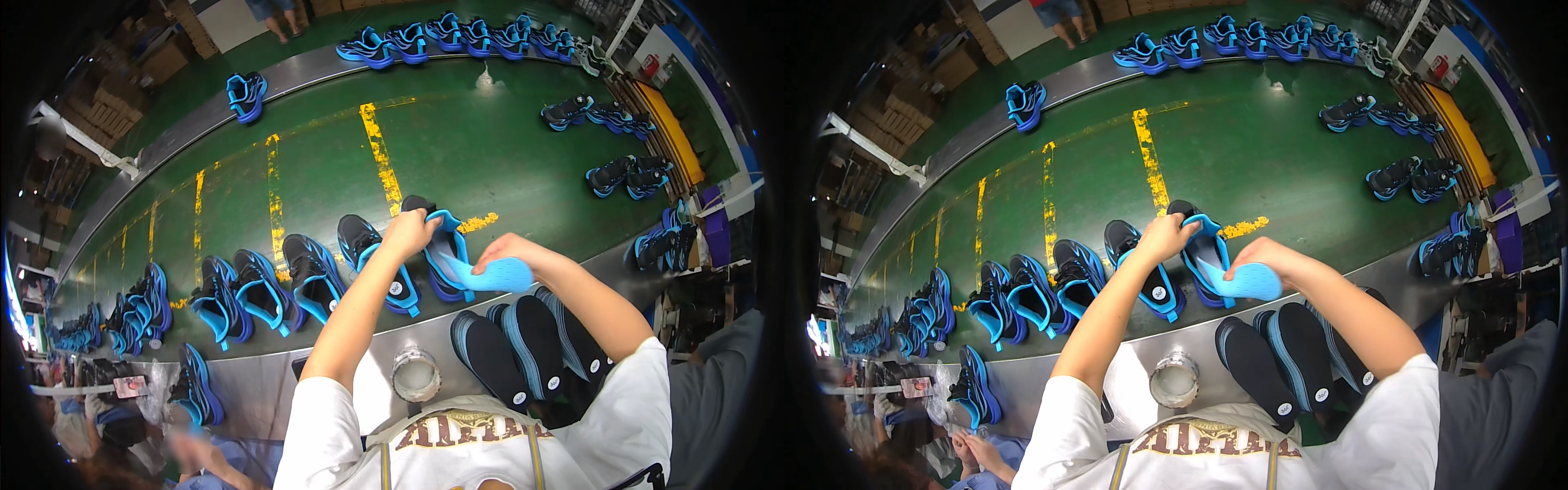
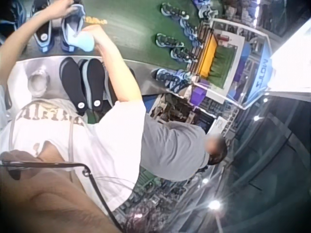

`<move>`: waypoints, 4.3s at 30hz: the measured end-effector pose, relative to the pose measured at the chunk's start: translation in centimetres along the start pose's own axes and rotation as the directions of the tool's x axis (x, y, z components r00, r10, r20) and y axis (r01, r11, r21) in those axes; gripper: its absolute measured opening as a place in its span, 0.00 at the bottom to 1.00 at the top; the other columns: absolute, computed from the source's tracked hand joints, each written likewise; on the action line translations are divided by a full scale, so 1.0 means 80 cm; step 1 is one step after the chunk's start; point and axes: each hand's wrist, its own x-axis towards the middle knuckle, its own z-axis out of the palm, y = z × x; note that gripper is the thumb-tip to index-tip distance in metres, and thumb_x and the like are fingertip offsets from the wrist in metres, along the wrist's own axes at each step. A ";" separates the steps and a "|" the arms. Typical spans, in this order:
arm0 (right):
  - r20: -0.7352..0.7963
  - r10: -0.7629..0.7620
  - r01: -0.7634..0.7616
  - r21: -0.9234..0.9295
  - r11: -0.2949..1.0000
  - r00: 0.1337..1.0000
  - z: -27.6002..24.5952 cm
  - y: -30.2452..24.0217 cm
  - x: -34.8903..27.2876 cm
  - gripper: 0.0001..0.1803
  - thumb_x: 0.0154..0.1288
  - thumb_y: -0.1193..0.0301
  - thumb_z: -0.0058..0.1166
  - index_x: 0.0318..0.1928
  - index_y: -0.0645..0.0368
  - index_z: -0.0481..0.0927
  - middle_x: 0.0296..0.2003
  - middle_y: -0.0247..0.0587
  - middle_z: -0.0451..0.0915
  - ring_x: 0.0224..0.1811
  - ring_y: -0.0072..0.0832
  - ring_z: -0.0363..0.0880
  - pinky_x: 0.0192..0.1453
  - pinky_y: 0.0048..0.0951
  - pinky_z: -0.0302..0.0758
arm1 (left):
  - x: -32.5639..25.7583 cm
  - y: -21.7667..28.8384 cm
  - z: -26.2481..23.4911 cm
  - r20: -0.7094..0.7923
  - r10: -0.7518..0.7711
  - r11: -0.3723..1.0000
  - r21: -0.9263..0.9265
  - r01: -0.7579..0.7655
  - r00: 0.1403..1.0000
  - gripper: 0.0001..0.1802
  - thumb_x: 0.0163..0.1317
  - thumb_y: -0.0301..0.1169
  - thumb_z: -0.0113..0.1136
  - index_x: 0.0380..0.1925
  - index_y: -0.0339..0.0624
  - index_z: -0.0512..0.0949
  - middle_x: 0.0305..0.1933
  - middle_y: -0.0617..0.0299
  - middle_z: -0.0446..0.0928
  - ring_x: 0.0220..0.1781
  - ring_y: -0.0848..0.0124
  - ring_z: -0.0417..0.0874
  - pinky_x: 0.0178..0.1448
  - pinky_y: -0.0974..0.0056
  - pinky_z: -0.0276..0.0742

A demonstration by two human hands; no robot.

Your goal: The person inserts shoe insoles into sneakers along an assembly line by hand.

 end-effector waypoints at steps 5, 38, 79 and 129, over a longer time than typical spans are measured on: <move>-0.039 -0.379 0.204 -0.789 0.579 0.925 0.033 0.036 0.086 0.07 0.42 0.72 0.54 0.21 0.64 0.78 0.21 0.52 0.75 0.25 0.40 0.75 0.32 0.34 0.72 | 0.007 -0.018 0.001 0.177 -0.061 0.993 -0.091 0.078 0.982 0.24 0.52 0.48 0.52 0.21 0.33 0.73 0.21 0.45 0.73 0.27 0.56 0.76 0.32 0.58 0.68; 0.076 -0.393 0.122 -0.988 0.093 0.917 0.054 0.076 0.151 0.12 0.54 0.69 0.40 0.33 0.63 0.75 0.37 0.49 0.73 0.37 0.37 0.73 0.39 0.33 0.72 | -0.018 -0.017 0.060 -0.049 -0.175 0.934 -0.324 0.150 0.983 0.26 0.57 0.50 0.45 0.26 0.31 0.68 0.24 0.42 0.72 0.31 0.49 0.74 0.35 0.57 0.67; -0.046 -0.755 0.354 -0.863 0.360 0.655 0.060 0.147 0.018 0.08 0.51 0.72 0.48 0.29 0.62 0.78 0.33 0.40 0.70 0.40 0.34 0.67 0.42 0.32 0.63 | -0.057 -0.001 0.047 -0.264 0.496 0.672 0.721 -0.172 0.827 0.15 0.44 0.40 0.58 0.26 0.42 0.68 0.22 0.63 0.66 0.23 0.68 0.69 0.27 0.65 0.61; -0.372 -0.732 0.293 -0.741 0.604 0.570 -0.037 0.195 -0.182 0.27 0.51 0.65 0.54 0.51 0.65 0.66 0.50 0.61 0.62 0.45 0.51 0.65 0.50 0.39 0.64 | -0.073 0.042 -0.022 -0.051 -0.211 0.256 -0.967 0.005 0.976 0.12 0.57 0.31 0.52 0.20 0.46 0.60 0.34 0.54 0.73 0.13 0.83 0.56 0.16 0.78 0.51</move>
